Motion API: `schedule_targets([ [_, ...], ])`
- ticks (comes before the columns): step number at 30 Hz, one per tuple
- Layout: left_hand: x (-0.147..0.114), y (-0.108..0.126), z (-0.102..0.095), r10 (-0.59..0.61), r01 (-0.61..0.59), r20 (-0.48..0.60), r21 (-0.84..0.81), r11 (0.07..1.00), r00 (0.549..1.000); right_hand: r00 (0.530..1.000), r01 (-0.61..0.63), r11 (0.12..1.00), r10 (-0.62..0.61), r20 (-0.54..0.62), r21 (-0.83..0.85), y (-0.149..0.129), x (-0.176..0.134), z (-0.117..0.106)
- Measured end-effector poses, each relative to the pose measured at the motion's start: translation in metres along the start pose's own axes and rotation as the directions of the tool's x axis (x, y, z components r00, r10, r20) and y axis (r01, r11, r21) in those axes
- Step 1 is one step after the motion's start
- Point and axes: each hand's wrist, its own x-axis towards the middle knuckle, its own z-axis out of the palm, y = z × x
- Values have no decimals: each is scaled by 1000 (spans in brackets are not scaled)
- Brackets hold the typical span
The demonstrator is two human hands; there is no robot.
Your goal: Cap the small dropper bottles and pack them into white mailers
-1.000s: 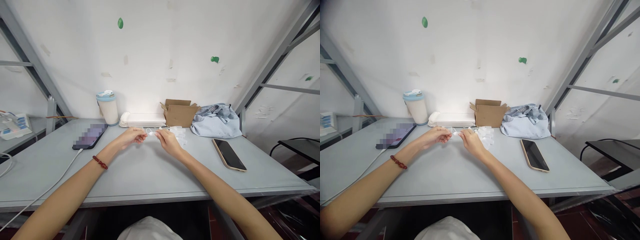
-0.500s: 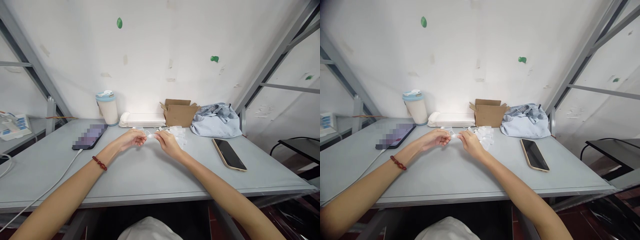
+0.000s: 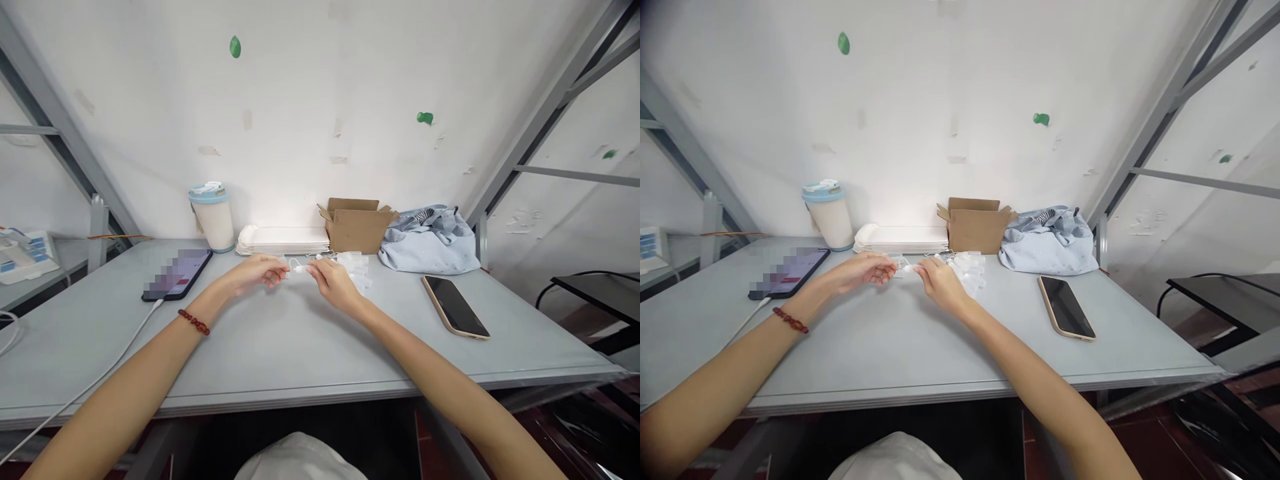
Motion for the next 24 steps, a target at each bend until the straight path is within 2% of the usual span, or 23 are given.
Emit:
schedule_targets([
  [3,1,-3,6,20,-21,11,102,995,1000,1000,-8,1000,8,12,-15,2,-1,3],
  [7,3,-10,13,60,-68,62,144,987,996,999,-36,997,38,34,-63,5,-3,9],
  [12,5,-11,9,90,-104,73,213,971,993,991,-41,979,66,120,-198,6,-2,10],
  [14,6,-10,1,93,-92,8,232,968,996,987,17,947,36,159,-321,8,-1,9],
  [16,7,-9,-11,86,-56,-108,252,966,990,983,69,894,14,182,-442,13,-1,8],
  [19,8,-11,-31,83,-2,-280,279,960,956,975,81,825,52,217,-559,21,0,8],
  [24,10,-16,-47,102,19,-351,325,945,931,949,105,788,104,299,-606,27,-1,9],
])
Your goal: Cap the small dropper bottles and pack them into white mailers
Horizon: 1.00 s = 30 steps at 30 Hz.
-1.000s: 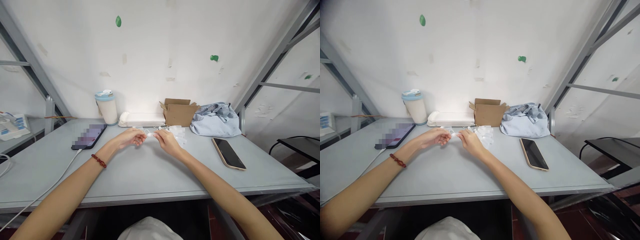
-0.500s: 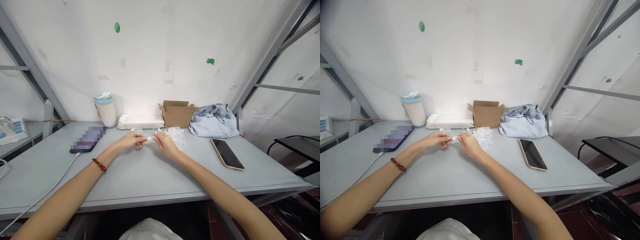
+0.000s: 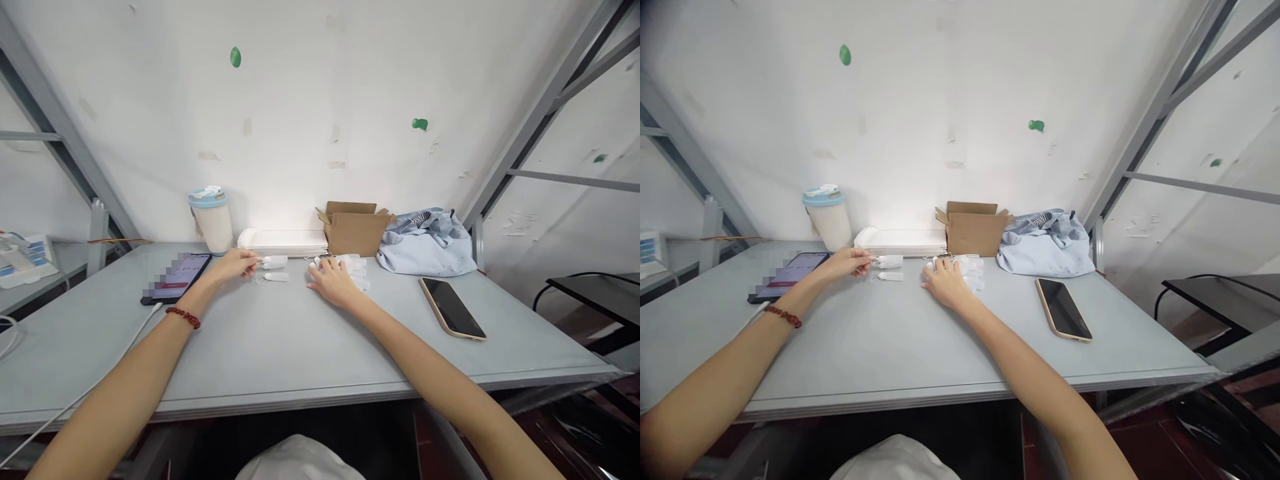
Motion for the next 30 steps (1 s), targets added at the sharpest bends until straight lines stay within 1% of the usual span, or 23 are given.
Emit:
schedule_targets([
  [2,2,-1,1,9,-6,-39,91,996,999,1000,13,1000,-13,22,3,-1,0,0],
  [3,2,0,2,37,-24,-80,158,987,996,999,14,1000,-14,33,9,-1,0,0],
  [5,1,2,4,135,-81,-159,309,948,978,999,13,1000,-14,49,23,-3,0,-1],
  [6,0,4,5,190,-115,-173,368,923,967,998,13,999,-15,53,30,-3,0,-1],
  [7,-2,5,7,237,-155,-160,407,900,958,998,16,999,-18,55,35,-4,-1,-2],
  [9,-6,9,14,294,-243,-67,411,879,953,998,29,999,-31,55,42,-4,-1,-2],
  [11,-10,11,23,318,-318,62,372,872,946,997,42,998,-44,62,41,-4,-1,-2],
  [13,-12,10,32,318,-356,162,360,863,934,996,45,998,-47,70,38,-4,0,-2],
  [14,-12,9,35,317,-364,184,366,857,930,996,44,998,-47,72,37,-3,0,-2],
  [15,-11,7,38,320,-368,185,379,849,929,996,42,998,-45,73,38,-3,0,-2],
  [17,-9,2,39,328,-360,149,411,837,933,997,35,998,-38,74,46,-4,1,-2],
  [20,-5,-5,36,336,-342,98,458,820,937,997,22,998,-27,72,67,-5,1,-3],
  [23,-4,-7,33,343,-341,92,499,797,935,999,-11,993,6,46,115,-6,1,-6],
  [27,-9,-1,35,346,-352,110,501,791,932,995,-96,955,101,-5,281,-6,1,-11],
  [30,-13,7,40,337,-358,128,443,822,933,980,-122,879,181,-87,462,-5,1,-16],
])
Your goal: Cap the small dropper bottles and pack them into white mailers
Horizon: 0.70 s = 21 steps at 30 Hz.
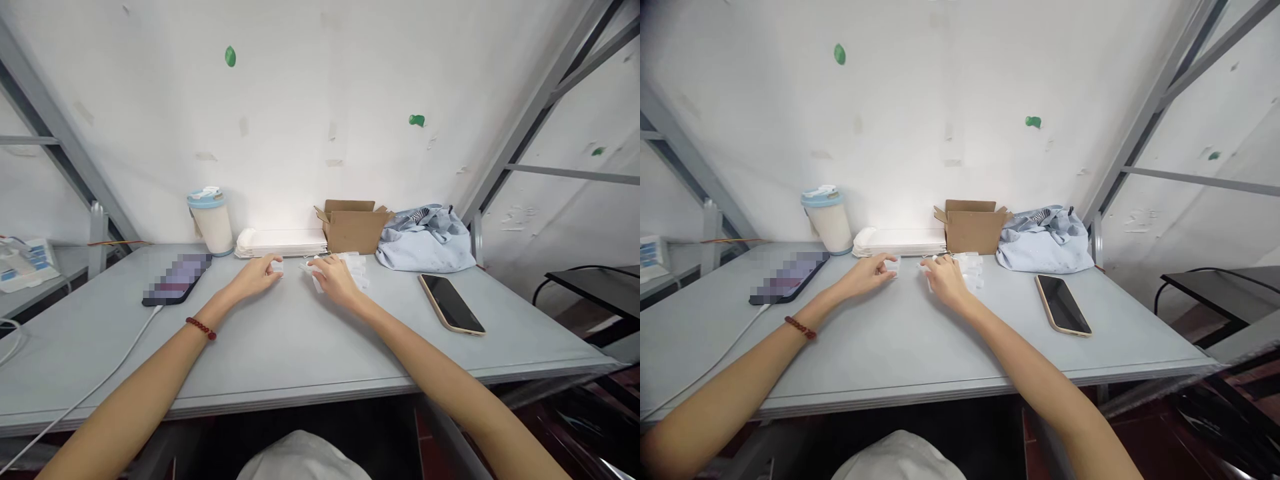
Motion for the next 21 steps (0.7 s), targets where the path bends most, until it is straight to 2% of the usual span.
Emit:
schedule_targets([
  [4,-2,11,2,1,5,47,-113,994,999,986,-57,946,104,-132,320,-3,1,-7],
  [8,-4,16,4,-2,33,119,-258,966,993,966,-144,800,240,-91,582,-8,1,-13],
  [12,-3,18,5,-25,83,163,-362,928,986,957,-170,734,281,-66,657,-11,1,-16],
  [21,-2,22,2,-40,83,107,-430,899,993,952,-188,703,301,-47,686,-11,1,-16],
])
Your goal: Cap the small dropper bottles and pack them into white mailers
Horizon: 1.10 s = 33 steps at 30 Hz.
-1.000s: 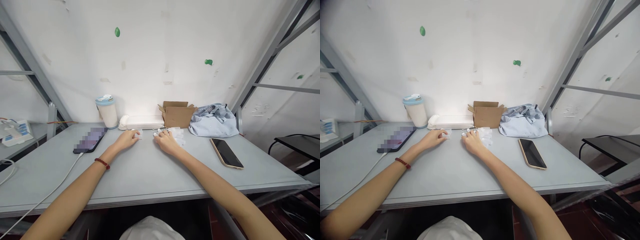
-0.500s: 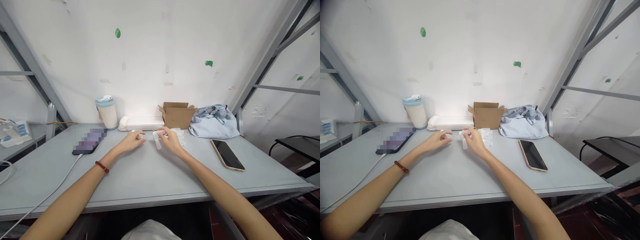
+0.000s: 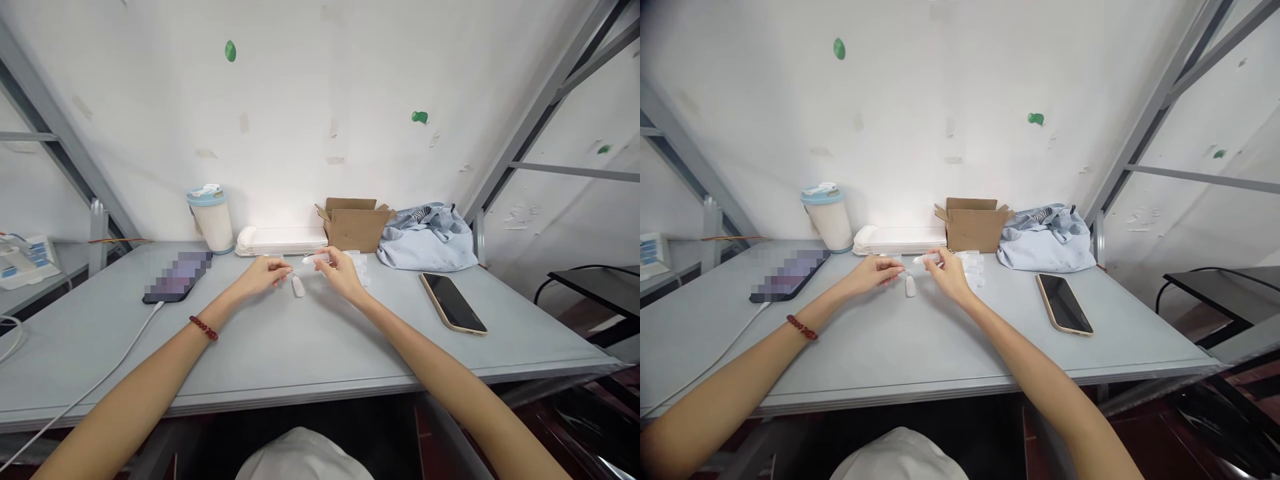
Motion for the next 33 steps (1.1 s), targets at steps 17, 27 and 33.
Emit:
schedule_targets([
  [17,-4,8,4,39,-38,13,-57,998,999,999,-49,995,47,25,84,-2,-1,0],
  [27,-4,7,3,50,-52,-26,-89,995,998,999,-34,995,30,39,94,0,0,0],
  [33,-5,11,4,44,-47,-39,-101,994,998,997,-20,997,15,78,73,-1,-1,-1],
])
